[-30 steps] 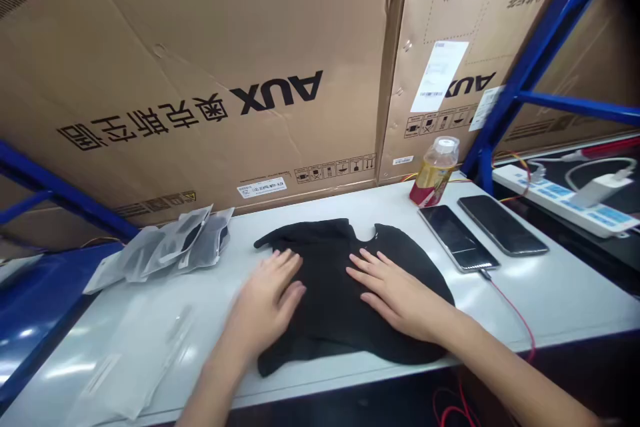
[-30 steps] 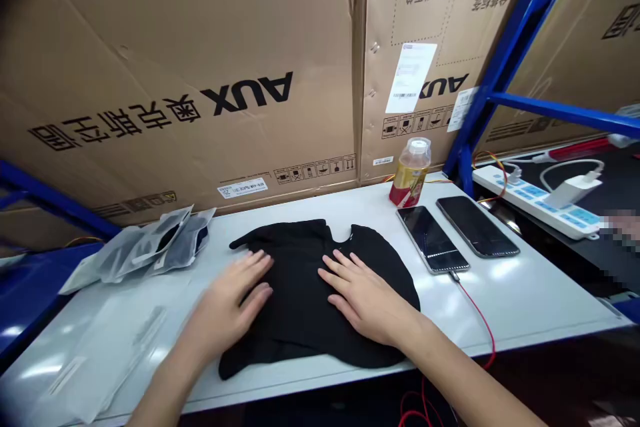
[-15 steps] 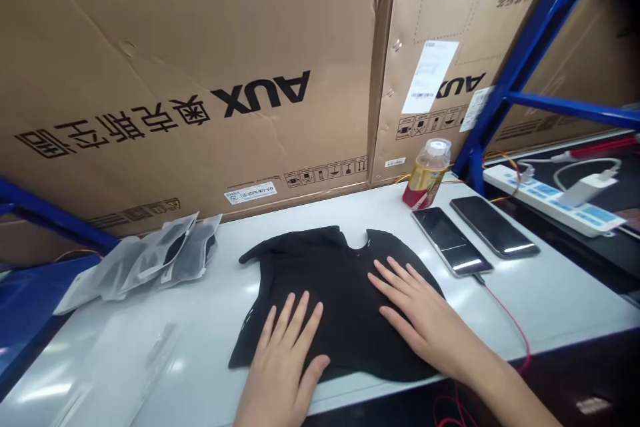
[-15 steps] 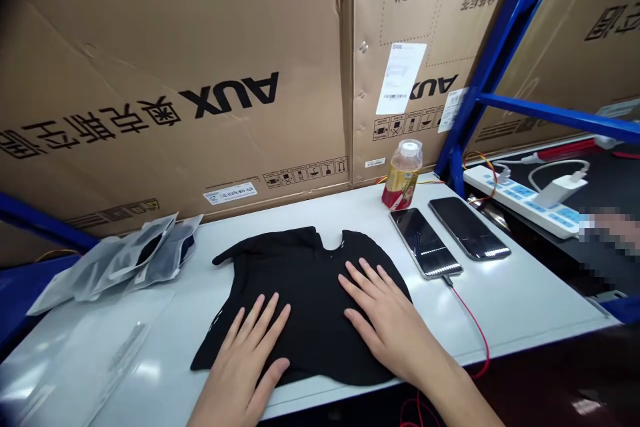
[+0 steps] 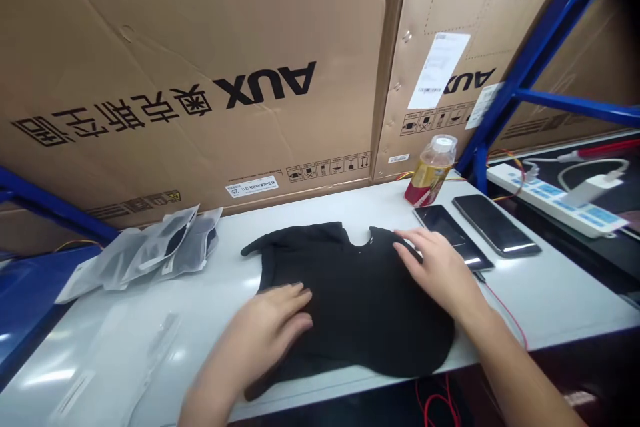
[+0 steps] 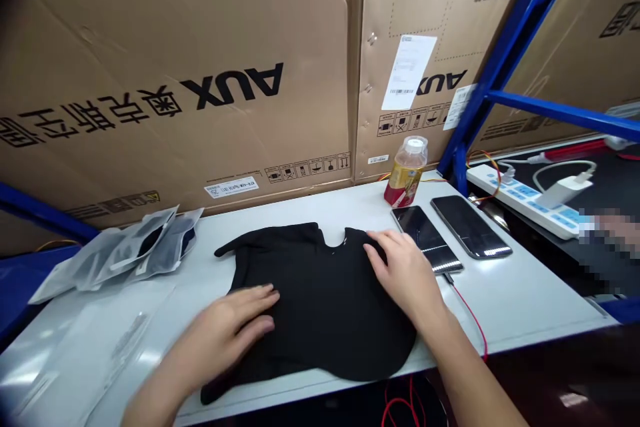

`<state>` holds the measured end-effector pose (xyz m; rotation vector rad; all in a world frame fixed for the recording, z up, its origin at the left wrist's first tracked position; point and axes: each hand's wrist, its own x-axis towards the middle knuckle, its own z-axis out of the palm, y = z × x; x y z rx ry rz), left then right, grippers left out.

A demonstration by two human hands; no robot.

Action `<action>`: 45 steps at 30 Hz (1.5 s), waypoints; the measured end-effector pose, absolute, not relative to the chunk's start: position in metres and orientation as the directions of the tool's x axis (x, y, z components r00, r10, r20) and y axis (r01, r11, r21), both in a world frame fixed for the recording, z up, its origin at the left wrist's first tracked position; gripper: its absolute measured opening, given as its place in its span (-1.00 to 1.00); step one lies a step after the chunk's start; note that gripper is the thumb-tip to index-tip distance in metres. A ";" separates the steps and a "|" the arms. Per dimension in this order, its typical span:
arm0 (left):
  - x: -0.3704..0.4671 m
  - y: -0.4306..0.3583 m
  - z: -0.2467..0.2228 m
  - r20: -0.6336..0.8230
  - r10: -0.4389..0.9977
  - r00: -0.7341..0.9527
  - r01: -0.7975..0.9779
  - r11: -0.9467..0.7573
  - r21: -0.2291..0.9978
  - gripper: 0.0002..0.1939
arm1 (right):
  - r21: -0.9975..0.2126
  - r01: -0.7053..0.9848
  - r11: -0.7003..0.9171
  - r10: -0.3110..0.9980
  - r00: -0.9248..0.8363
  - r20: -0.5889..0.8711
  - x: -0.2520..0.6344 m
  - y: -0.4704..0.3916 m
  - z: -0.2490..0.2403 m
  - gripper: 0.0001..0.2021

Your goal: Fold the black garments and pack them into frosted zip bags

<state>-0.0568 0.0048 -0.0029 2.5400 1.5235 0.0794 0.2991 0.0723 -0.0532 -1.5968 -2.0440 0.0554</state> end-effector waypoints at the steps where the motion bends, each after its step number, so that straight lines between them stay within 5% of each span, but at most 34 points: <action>1: -0.062 0.021 0.007 -0.026 0.904 0.427 0.892 -0.417 0.178 -0.58 | -0.272 0.924 0.269 0.918 -0.160 0.363 0.300 0.085 -0.052 -0.65; 9: -0.043 0.027 -0.007 -0.036 0.875 0.483 0.866 -0.472 0.163 -0.42 | -0.207 0.933 0.295 0.895 -0.193 0.403 0.290 0.091 -0.032 -0.78; 13: -0.029 -0.007 -0.030 -0.035 0.879 0.475 0.866 -0.459 0.199 -0.31 | -0.229 0.849 0.476 0.797 -0.308 0.519 0.281 0.034 -0.026 -0.76; 18: -0.031 -0.009 -0.040 0.009 0.891 0.453 0.874 -0.446 0.193 -0.34 | -0.305 0.695 0.652 0.757 -0.568 0.323 0.272 -0.021 -0.040 -0.73; 25: -0.034 -0.005 -0.036 0.040 0.882 0.470 0.866 -0.470 0.173 -0.40 | -0.415 0.699 0.582 0.813 -0.487 0.321 0.274 0.020 -0.015 -0.72; 30: -0.059 0.058 -0.007 0.200 0.905 0.375 0.923 -0.384 0.002 -0.56 | -0.325 0.758 0.565 0.823 -0.490 0.287 0.222 0.101 -0.001 -0.65; 33: -0.082 0.093 0.010 0.253 0.916 0.310 0.950 -0.304 -0.063 -0.62 | -0.308 0.748 0.587 0.808 -0.517 0.284 0.200 0.128 0.001 -0.80; 40: -0.103 0.053 0.012 0.394 0.857 0.333 0.943 -0.290 -0.165 -0.60 | -0.232 0.729 0.644 0.740 -0.517 0.430 0.232 0.093 0.010 -0.75; 45: -0.104 0.039 -0.002 0.220 0.811 0.542 0.837 -0.499 -0.222 -0.50 | -0.165 0.651 0.741 0.670 -0.696 0.259 0.243 0.069 -0.012 -0.75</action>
